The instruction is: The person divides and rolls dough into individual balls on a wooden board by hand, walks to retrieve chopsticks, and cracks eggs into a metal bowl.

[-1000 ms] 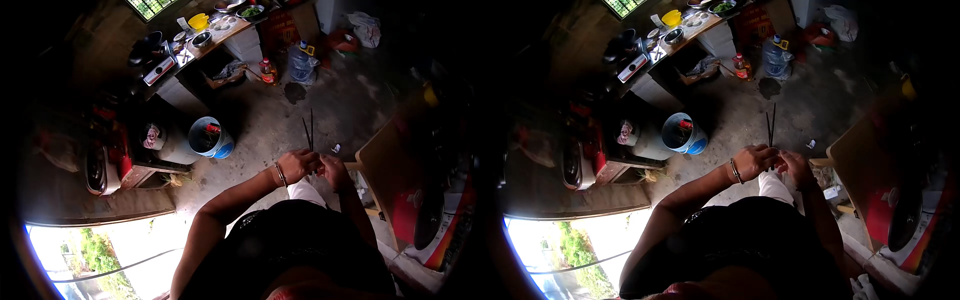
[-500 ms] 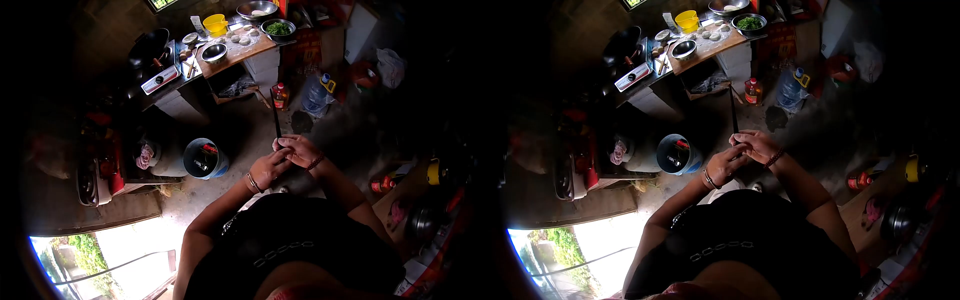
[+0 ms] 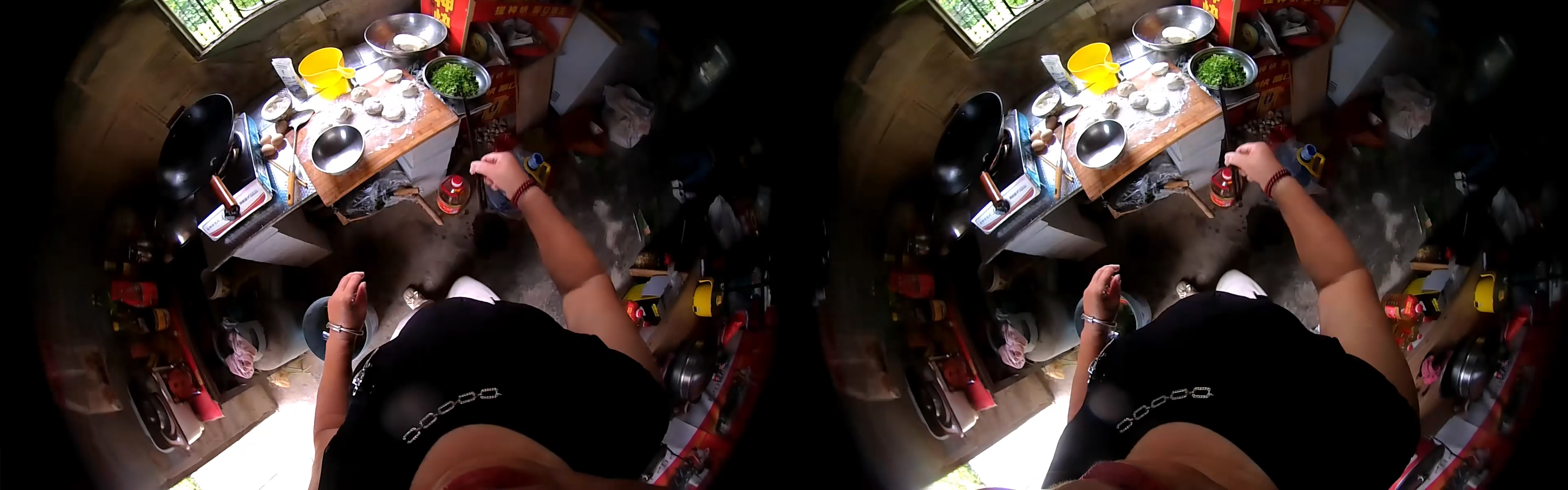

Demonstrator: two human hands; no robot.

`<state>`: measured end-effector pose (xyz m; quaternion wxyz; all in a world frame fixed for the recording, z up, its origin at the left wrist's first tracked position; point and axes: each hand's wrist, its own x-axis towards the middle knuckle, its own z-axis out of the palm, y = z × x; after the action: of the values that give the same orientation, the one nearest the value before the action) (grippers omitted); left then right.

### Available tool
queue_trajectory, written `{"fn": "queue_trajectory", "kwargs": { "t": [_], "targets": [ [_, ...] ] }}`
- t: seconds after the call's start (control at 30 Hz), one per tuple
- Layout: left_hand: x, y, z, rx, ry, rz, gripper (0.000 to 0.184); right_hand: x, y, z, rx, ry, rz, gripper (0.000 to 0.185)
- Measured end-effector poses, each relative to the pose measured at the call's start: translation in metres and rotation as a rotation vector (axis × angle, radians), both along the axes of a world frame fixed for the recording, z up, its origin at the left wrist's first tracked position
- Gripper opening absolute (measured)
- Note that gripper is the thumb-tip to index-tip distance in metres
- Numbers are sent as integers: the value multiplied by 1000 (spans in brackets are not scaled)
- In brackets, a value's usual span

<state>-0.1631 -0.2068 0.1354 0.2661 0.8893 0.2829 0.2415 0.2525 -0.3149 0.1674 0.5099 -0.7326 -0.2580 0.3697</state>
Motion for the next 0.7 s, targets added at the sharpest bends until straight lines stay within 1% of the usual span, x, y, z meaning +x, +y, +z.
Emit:
{"fn": "queue_trajectory", "kwargs": {
  "t": [0.1, 0.13, 0.2, 0.27, 0.3, 0.33, 0.4, 0.43, 0.47, 0.53, 0.63, 0.67, 0.7],
  "targets": [
    [16, 41, 5, -22, 8, -4, 18, 50, 53, -10, -65, -131, -27, 25],
    [22, 51, 7, -24, 17, -1, 18, 71, 71, -22, -84, -234, -23, 27],
    [35, 75, 3, -15, 21, 21, 17, 120, 108, -50, -235, -497, 6, 29],
    [45, 93, -5, -17, 27, 64, 17, 148, 143, -46, -342, -697, 62, 30],
    [50, 102, -6, -19, 29, 93, 17, 161, 161, -49, -427, -729, 64, 30],
    [54, 111, -12, 8, 49, 110, 14, 176, 178, -56, -425, -832, 82, 30],
    [63, 128, -13, -74, 103, 204, 10, 215, 210, -90, -450, -875, 75, 28],
    [69, 137, -14, -61, 111, 247, 8, 220, 222, -87, -496, -910, 112, 27],
    [75, 146, -14, -26, 105, 269, 9, 224, 231, -81, -549, -851, 126, 29],
    [94, 165, -11, -72, 94, 330, 10, 237, 248, -85, -583, -890, 117, 29],
    [118, 197, -10, -59, 112, 382, 7, 254, 266, -91, -640, -925, 163, 28],
    [125, 209, -11, -78, 131, 396, 7, 252, 267, -88, -645, -941, 167, 27],
    [130, 222, -17, -56, 94, 416, 7, 253, 265, -94, -573, -926, 113, 25]
  ]
}}
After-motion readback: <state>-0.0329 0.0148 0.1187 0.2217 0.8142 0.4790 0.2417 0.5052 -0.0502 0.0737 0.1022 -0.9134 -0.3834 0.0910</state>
